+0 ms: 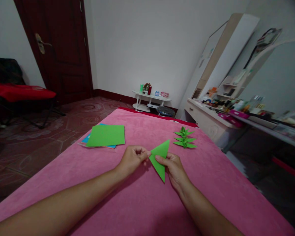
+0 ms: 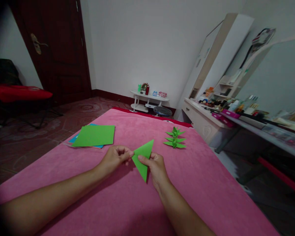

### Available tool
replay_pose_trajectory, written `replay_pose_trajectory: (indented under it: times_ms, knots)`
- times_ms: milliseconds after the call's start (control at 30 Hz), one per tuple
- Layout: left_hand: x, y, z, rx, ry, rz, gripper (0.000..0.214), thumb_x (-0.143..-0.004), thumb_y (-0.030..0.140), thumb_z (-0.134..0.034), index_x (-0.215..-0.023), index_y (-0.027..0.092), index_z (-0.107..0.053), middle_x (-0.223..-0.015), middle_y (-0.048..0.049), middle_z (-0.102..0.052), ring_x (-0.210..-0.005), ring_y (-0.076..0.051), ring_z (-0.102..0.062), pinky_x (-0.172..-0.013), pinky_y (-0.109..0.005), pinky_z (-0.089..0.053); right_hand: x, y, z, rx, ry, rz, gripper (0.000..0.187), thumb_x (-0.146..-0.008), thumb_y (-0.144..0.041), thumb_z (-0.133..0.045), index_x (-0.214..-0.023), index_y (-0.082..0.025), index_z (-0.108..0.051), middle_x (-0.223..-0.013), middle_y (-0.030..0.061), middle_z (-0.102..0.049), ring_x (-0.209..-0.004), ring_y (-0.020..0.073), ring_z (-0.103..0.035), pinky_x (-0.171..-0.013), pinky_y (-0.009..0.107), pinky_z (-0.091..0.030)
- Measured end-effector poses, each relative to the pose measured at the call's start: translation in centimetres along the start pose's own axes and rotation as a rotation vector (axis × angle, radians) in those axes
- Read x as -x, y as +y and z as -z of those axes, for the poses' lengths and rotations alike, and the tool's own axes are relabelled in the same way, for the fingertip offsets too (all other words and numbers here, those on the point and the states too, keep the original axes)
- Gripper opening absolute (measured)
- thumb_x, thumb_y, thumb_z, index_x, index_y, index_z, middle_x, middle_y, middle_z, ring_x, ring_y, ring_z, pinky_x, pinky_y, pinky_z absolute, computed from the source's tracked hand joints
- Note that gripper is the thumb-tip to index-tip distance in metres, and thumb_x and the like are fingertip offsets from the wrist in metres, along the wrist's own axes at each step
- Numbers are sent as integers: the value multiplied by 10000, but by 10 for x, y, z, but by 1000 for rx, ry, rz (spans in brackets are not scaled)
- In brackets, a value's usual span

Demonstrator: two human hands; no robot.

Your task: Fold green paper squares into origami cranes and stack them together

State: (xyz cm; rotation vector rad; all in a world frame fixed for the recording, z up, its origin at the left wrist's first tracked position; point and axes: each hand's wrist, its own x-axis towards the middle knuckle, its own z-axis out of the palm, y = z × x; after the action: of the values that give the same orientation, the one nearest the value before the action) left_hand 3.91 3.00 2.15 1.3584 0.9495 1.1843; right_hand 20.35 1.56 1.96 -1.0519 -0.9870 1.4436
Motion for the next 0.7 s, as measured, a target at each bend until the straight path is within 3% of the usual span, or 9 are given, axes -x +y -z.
replay_pose_trajectory:
  times_ms: [67, 133, 200, 233, 300, 367, 400, 500, 700]
  knots:
    - [-5, 3, 9, -111, -26, -58, 336, -706, 388, -638, -514, 121, -567, -435, 9, -491, -397, -73, -410, -429, -191, -291, -5, -7, 11, 60, 59, 11, 271, -522, -302, -812, -631, -116, -648, -588, 35, -653, -522, 144, -582, -548, 263, -457]
    - [-11, 7, 20, -209, -98, -82, 323, -695, 379, -649, -514, 123, -571, -435, 26, -454, -397, -62, -358, -420, -188, -242, -9, -20, 21, 121, 209, 99, 274, -549, -340, -786, -601, -139, -608, -559, 17, -618, -492, 132, -546, -500, 250, -426]
    - [-15, 12, 28, -301, -165, -109, 298, -693, 357, -653, -517, 129, -578, -442, 30, -436, -405, -63, -341, -420, -190, -217, -8, -34, 23, 248, 336, 319, 232, -636, -362, -723, -641, -168, -596, -627, 13, -617, -566, 146, -561, -545, 265, -442]
    - [-16, 16, 30, -351, -186, -136, 279, -698, 340, -650, -524, 132, -586, -450, 27, -441, -413, -67, -351, -424, -191, -217, -5, -42, 20, 360, 336, 473, 192, -686, -352, -684, -673, -182, -597, -721, 26, -637, -674, 168, -589, -622, 291, -462]
    - [-14, 26, 31, -472, -206, -231, 233, -719, 299, -631, -547, 143, -613, -468, 14, -475, -433, -82, -392, -440, -195, -235, 5, -54, 9, 679, 154, 741, 112, -732, -295, -645, -792, -202, -630, -948, 57, -645, -940, 221, -572, -832, 371, -436]
    - [-8, 37, 27, -623, -212, -370, 173, -733, 241, -611, -584, 159, -647, -501, -4, -534, -464, -100, -443, -473, -208, -270, 17, -60, -7, 1018, -11, 919, 207, -737, -239, -653, -943, -223, -645, -1038, 61, -632, -1020, 238, -530, -927, 423, -366]
    - [-4, 42, 24, -687, -206, -443, 150, -734, 209, -601, -603, 168, -662, -529, -15, -565, -488, -111, -467, -495, -216, -288, 23, -61, -14, 1146, -50, 971, 177, -746, -224, -652, -923, -230, -654, -1023, 55, -637, -1006, 237, -529, -953, 441, -335]
    - [7, 54, 15, -840, -215, -531, 169, -758, 148, -533, -703, 183, -688, -639, -49, -619, -580, -146, -525, -558, -240, -330, 34, -60, -26, 1371, -80, 1012, 67, -797, -188, -607, -824, -226, -655, -872, 30, -657, -890, 208, -549, -1001, 470, -259]
    - [19, 57, 11, -1113, -283, -644, 194, -799, 142, -444, -806, 176, -634, -700, -54, -583, -622, -151, -515, -564, -242, -316, 38, -62, -24, 1505, -92, 998, 86, -817, -165, -555, -794, -202, -629, -800, 21, -641, -817, 190, -535, -1013, 463, -228]
